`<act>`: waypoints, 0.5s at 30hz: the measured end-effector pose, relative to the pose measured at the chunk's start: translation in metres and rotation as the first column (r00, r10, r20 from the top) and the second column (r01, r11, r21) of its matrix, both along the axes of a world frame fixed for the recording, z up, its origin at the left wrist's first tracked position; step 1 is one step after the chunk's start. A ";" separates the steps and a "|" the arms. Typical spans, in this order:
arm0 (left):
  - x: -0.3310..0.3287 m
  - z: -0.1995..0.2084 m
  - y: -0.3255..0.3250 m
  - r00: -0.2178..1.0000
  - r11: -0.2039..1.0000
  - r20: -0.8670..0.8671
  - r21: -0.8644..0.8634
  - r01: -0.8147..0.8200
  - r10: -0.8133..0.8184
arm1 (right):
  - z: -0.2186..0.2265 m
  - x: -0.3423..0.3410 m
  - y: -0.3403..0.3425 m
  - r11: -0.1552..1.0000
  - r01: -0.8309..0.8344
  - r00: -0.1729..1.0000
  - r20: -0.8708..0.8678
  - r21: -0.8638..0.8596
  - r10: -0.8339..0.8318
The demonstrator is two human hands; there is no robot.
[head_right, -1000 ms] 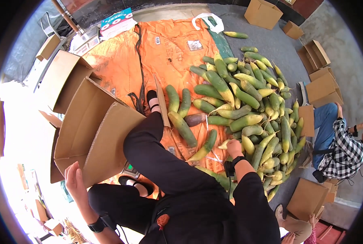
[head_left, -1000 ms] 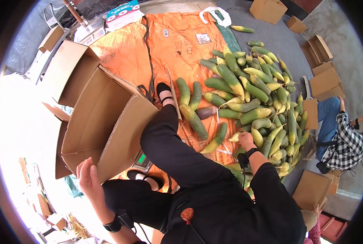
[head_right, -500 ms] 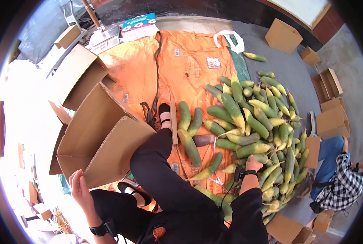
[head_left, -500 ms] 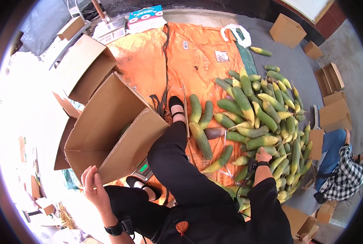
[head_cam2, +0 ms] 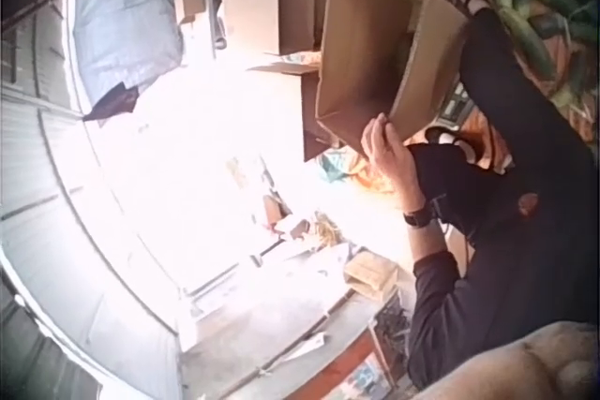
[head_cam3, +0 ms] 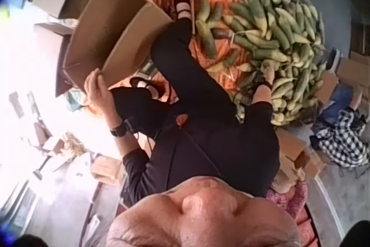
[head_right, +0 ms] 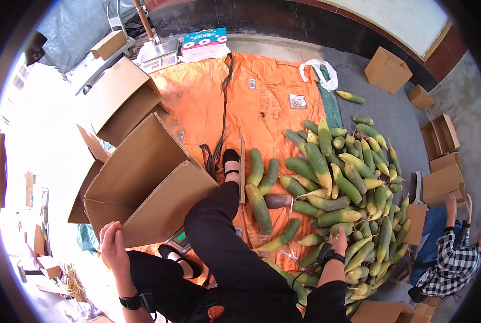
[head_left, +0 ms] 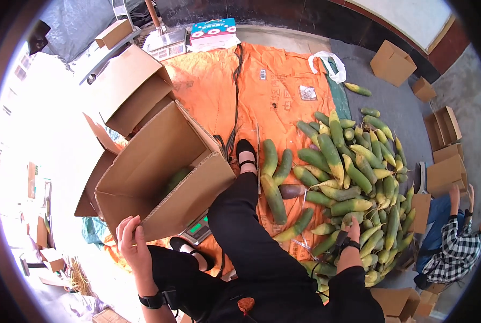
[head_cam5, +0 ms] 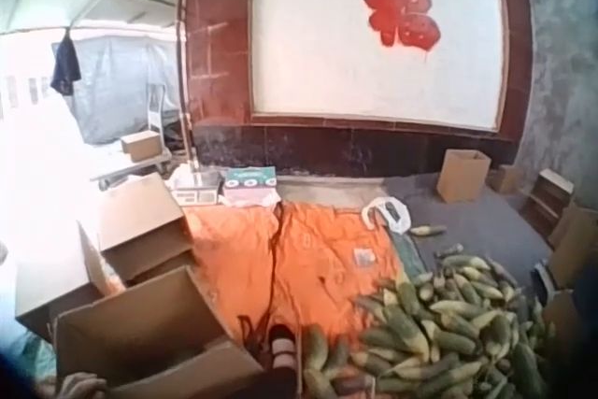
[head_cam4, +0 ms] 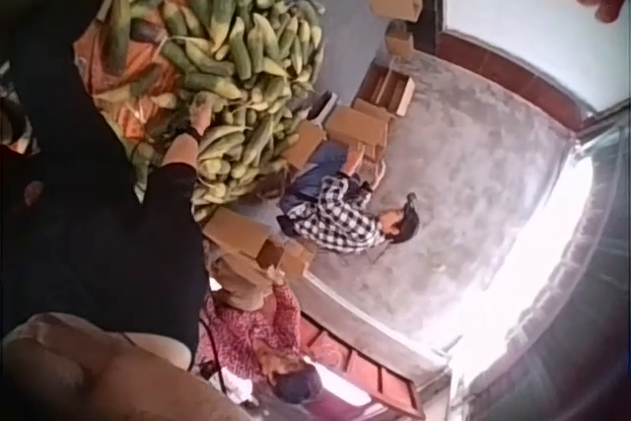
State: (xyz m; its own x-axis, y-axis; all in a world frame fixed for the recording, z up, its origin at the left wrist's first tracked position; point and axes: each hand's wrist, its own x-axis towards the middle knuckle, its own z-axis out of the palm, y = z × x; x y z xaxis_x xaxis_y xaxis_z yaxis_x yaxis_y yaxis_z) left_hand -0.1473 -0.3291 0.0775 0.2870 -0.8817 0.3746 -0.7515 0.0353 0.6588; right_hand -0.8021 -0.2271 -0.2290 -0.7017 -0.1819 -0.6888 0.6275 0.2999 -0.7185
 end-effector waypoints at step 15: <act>0.001 0.028 0.000 0.977 0.999 -0.211 -0.040 0.032 -0.040 | 0.235 0.192 -0.136 0.497 -0.542 0.653 0.034 -0.677 0.757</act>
State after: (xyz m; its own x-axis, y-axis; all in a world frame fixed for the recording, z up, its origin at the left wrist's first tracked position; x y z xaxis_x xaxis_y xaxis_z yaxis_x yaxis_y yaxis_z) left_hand -0.1464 -0.3292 0.1060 0.3315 -0.8797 0.3409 -0.5932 0.0866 0.8004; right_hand -0.6103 -0.3636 0.0057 0.0053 -0.9136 -0.4066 0.6276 0.3196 -0.7099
